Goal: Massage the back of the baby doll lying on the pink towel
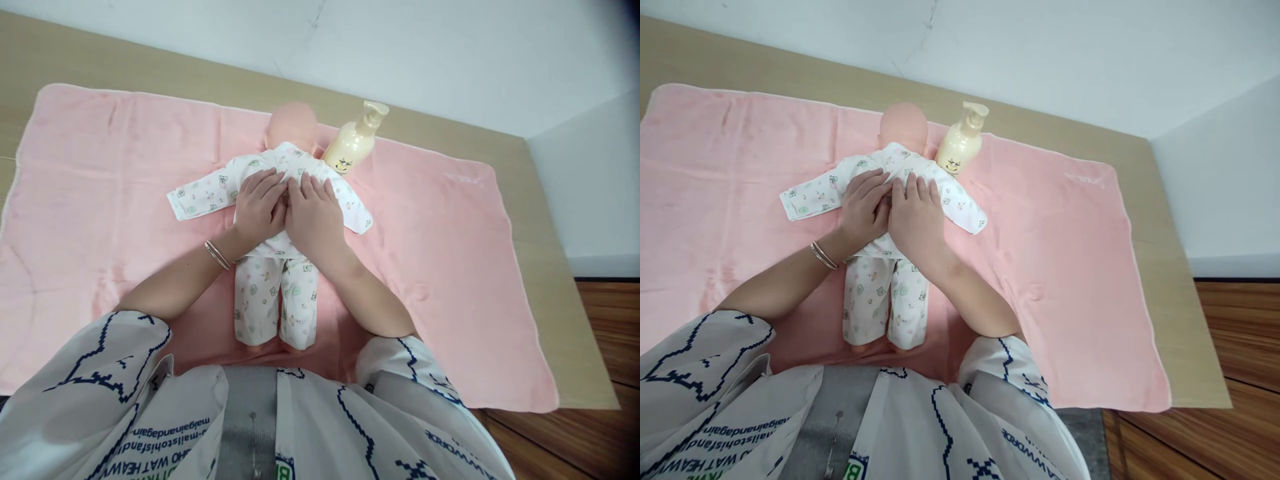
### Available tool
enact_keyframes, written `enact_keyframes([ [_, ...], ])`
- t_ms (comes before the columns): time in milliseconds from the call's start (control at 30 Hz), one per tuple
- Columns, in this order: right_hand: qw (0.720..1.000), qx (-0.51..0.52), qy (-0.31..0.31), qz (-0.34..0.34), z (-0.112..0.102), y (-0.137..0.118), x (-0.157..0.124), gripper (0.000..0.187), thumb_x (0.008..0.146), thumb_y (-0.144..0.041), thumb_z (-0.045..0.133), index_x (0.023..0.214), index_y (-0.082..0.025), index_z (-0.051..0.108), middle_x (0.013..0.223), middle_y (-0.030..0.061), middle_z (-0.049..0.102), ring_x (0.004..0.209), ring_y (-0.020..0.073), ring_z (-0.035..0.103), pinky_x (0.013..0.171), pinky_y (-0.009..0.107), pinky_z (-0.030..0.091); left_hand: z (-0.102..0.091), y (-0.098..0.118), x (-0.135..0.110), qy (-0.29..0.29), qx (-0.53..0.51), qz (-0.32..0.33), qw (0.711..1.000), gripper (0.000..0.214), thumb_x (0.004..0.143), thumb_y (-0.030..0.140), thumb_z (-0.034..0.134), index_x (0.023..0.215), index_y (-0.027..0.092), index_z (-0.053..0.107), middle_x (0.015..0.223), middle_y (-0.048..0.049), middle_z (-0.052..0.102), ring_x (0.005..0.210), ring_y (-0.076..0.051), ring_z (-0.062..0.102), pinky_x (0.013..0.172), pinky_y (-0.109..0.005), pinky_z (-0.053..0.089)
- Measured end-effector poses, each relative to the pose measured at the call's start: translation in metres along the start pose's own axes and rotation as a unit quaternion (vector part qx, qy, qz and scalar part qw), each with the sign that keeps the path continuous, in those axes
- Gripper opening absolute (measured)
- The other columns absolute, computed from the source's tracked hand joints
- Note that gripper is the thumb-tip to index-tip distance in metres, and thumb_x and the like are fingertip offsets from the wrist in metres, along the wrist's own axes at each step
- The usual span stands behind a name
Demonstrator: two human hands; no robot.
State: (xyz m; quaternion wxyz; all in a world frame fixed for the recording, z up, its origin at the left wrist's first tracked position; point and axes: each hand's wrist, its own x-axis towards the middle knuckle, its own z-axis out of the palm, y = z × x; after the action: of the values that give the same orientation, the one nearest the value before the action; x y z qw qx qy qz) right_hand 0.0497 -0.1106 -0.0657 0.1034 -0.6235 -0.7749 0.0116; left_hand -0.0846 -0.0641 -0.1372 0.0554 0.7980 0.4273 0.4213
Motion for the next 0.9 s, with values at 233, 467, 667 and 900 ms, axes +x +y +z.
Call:
enact_keyframes([
  [233,0.998,0.058,-0.034,-0.008,0.012,0.03,0.031,0.057,0.104,-0.033,0.033,0.158,-0.014,0.033,0.169,0.0153,0.025,0.159,0.0319,0.018,0.126,0.06,0.02,0.008,-0.004,0.005,-0.02,-0.011,-0.084,0.996,0.048,0.099,0.039,0.044,0.145,0.026,0.049,0.161,-0.0093,0.041,0.155,-0.032,0.028,0.128,-0.06,0.02],
  [467,0.997,0.066,-0.015,-0.037,0.017,0.031,0.033,0.054,0.102,-0.028,0.034,0.154,-0.014,0.04,0.167,0.0147,0.031,0.157,0.0328,0.023,0.127,0.058,0.022,0.01,-0.009,0.004,0.007,-0.031,-0.016,0.999,0.034,0.099,0.035,0.046,0.126,0.021,0.062,0.138,-0.0108,0.062,0.14,-0.028,0.05,0.121,-0.051,0.038],
  [667,0.999,0.022,-0.011,0.022,0.002,0.004,0.011,0.05,0.102,-0.023,0.036,0.147,-0.004,0.048,0.156,0.0244,0.047,0.148,0.0378,0.041,0.118,0.053,0.041,0.002,-0.001,0.001,0.025,-0.014,-0.021,0.999,0.025,0.099,0.034,0.046,0.11,0.023,0.066,0.117,-0.0081,0.069,0.121,-0.026,0.061,0.111,-0.052,0.047],
  [900,0.998,0.043,-0.039,0.013,0.012,0.027,0.034,0.058,0.103,-0.031,0.037,0.157,-0.01,0.033,0.167,0.0194,0.028,0.157,0.0372,0.022,0.126,0.059,0.023,0.01,-0.007,0.005,-0.003,-0.014,-0.072,0.997,0.044,0.099,0.038,0.045,0.141,0.025,0.052,0.158,-0.0083,0.046,0.152,-0.031,0.033,0.127,-0.057,0.025],
])
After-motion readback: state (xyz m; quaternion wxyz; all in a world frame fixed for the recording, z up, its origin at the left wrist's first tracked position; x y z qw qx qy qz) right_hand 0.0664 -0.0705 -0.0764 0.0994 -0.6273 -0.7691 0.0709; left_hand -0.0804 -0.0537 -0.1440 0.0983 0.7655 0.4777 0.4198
